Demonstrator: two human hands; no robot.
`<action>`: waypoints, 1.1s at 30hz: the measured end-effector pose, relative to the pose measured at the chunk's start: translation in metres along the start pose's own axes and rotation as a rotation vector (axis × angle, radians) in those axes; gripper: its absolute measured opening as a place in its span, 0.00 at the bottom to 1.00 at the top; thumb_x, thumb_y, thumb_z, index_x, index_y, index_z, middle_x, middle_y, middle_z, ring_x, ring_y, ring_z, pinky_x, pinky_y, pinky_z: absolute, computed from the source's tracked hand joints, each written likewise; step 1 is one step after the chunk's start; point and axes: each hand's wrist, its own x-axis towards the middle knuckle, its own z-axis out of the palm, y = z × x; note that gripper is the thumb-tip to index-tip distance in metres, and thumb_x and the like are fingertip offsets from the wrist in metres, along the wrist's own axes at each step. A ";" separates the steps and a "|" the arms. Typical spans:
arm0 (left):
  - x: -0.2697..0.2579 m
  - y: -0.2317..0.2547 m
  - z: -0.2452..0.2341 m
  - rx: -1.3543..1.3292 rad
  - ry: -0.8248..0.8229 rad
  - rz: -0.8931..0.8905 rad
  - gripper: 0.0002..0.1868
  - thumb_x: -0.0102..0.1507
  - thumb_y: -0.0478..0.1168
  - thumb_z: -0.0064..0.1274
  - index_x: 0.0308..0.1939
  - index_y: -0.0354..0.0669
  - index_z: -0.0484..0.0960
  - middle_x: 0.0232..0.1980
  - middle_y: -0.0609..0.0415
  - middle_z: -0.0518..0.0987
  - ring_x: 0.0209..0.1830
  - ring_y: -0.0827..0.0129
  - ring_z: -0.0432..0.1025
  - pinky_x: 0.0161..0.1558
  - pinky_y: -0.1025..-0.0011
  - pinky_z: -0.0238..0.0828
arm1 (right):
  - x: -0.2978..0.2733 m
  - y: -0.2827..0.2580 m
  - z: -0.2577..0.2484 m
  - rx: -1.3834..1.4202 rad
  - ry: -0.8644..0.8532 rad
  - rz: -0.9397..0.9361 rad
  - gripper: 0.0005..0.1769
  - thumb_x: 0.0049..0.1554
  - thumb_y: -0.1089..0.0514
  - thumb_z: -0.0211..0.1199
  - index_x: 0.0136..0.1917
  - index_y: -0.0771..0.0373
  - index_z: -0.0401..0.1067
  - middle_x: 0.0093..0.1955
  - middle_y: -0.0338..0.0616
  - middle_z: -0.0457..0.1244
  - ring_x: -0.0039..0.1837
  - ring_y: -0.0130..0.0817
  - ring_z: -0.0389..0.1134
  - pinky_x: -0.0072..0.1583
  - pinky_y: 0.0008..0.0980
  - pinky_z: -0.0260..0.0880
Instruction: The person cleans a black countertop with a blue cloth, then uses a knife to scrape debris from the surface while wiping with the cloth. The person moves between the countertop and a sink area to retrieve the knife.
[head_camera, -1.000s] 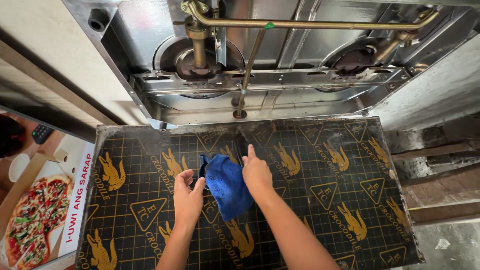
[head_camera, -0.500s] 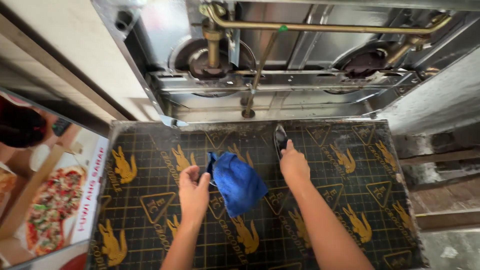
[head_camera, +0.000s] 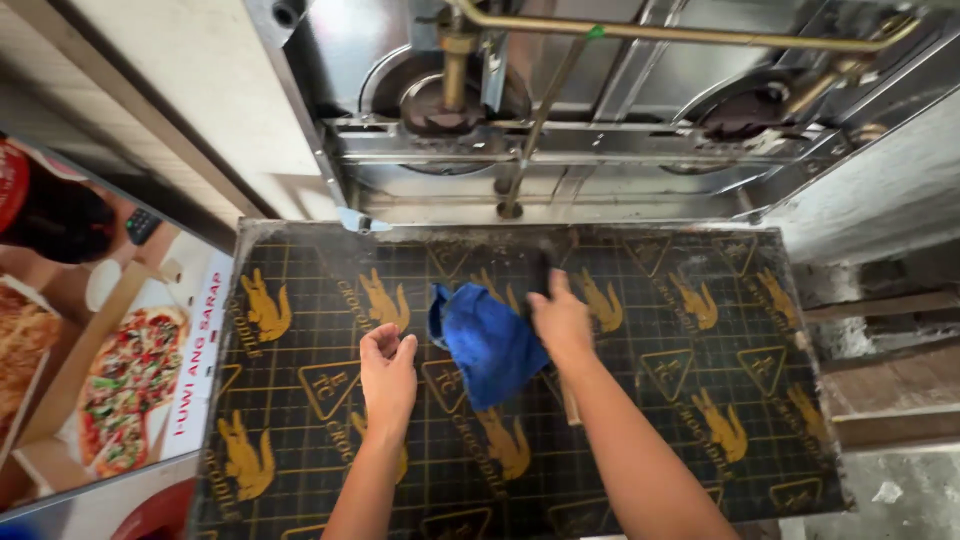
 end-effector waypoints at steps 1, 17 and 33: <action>0.006 -0.003 -0.005 -0.003 0.002 0.070 0.21 0.62 0.41 0.58 0.56 0.38 0.74 0.55 0.50 0.79 0.53 0.67 0.74 0.54 0.66 0.71 | -0.006 -0.016 0.011 -0.061 -0.090 0.006 0.39 0.58 0.42 0.63 0.79 0.48 0.56 0.52 0.66 0.69 0.57 0.65 0.70 0.60 0.57 0.70; 0.072 0.024 -0.047 0.038 -0.077 0.081 0.19 0.62 0.41 0.57 0.55 0.39 0.76 0.55 0.50 0.79 0.56 0.65 0.74 0.59 0.68 0.69 | -0.034 -0.105 0.037 -0.157 -0.217 0.106 0.36 0.61 0.41 0.58 0.80 0.45 0.54 0.56 0.65 0.68 0.59 0.65 0.69 0.62 0.57 0.69; 0.095 0.010 -0.106 0.065 -0.007 0.012 0.20 0.62 0.40 0.57 0.56 0.40 0.75 0.56 0.52 0.79 0.56 0.67 0.74 0.57 0.68 0.70 | -0.022 -0.041 -0.008 -0.049 -0.062 0.169 0.36 0.58 0.42 0.61 0.77 0.42 0.58 0.50 0.61 0.70 0.50 0.60 0.74 0.53 0.54 0.76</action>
